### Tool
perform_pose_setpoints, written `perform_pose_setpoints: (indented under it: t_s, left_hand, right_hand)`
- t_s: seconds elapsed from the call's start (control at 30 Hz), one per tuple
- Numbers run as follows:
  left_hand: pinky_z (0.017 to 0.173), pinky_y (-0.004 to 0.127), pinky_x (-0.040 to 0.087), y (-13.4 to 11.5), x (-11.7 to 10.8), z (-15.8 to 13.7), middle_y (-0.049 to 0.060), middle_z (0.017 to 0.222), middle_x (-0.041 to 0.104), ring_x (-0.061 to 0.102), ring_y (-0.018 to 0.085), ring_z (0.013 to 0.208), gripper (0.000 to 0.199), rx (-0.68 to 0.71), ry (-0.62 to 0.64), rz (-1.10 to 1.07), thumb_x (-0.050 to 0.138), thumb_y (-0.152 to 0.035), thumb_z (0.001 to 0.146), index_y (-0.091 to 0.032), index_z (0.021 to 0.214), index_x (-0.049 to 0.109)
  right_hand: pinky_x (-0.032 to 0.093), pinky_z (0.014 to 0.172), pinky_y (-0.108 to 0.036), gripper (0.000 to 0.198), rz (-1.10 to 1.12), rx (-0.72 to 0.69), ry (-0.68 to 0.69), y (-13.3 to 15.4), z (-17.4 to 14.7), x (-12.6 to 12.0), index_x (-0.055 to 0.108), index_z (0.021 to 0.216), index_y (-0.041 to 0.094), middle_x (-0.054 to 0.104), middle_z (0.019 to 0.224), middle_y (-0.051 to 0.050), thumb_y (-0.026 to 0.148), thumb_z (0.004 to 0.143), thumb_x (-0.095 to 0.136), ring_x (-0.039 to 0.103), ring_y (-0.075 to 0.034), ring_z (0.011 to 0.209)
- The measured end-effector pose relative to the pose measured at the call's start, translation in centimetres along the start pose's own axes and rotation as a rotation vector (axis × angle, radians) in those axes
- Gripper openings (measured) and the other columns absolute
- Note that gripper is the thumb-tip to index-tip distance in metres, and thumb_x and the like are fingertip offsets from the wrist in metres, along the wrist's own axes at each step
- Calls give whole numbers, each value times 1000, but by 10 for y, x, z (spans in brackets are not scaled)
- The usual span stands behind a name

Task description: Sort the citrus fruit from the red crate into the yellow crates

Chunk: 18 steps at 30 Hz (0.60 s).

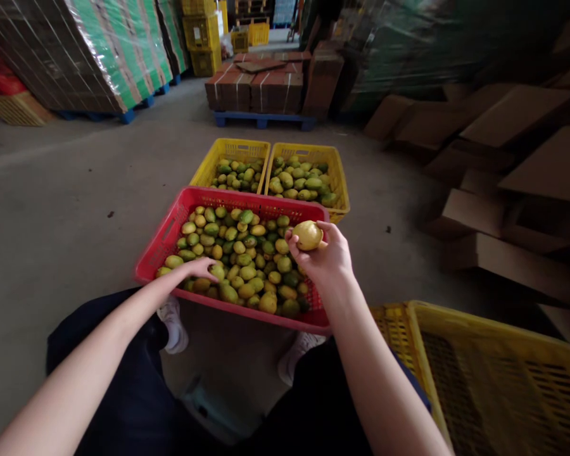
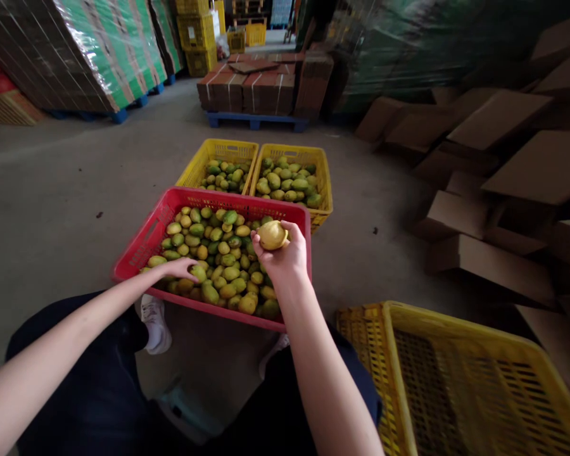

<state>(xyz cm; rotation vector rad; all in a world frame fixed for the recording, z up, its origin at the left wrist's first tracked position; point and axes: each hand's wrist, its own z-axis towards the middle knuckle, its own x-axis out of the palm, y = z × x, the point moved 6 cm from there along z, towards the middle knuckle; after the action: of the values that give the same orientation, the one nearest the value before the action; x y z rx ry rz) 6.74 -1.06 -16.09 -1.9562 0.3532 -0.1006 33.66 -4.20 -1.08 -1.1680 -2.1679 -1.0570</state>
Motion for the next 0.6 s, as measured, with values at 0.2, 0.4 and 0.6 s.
perform_pose_setpoints:
  t_s: [0.2,0.4,0.6]
  left_hand:
    - [79,31,51,-73,0,-17,7,92,71,66,20,84,50,24,169,-211,86,-28,52,-15,96,66]
    - [70,29,56,-146,50,-88,7,80,66,62,14,67,61,75,374,-920,64,-62,70,-10,103,63]
    - [55,17,53,-121,44,-83,10,86,66,63,13,69,45,43,138,-897,64,-50,78,-10,97,62]
  right_hand:
    - [43,37,-21,13,-286,-95,103,-9,-6,13,53,78,19,59,63,-2,25,68,58,58,-16,54]
    - [43,45,-23,37,-560,-287,340,-28,-24,25,56,89,23,60,81,1,26,57,73,59,-15,64]
    - [49,67,-27,44,-727,-405,389,-41,-37,18,57,110,27,61,95,0,28,67,68,59,-16,82]
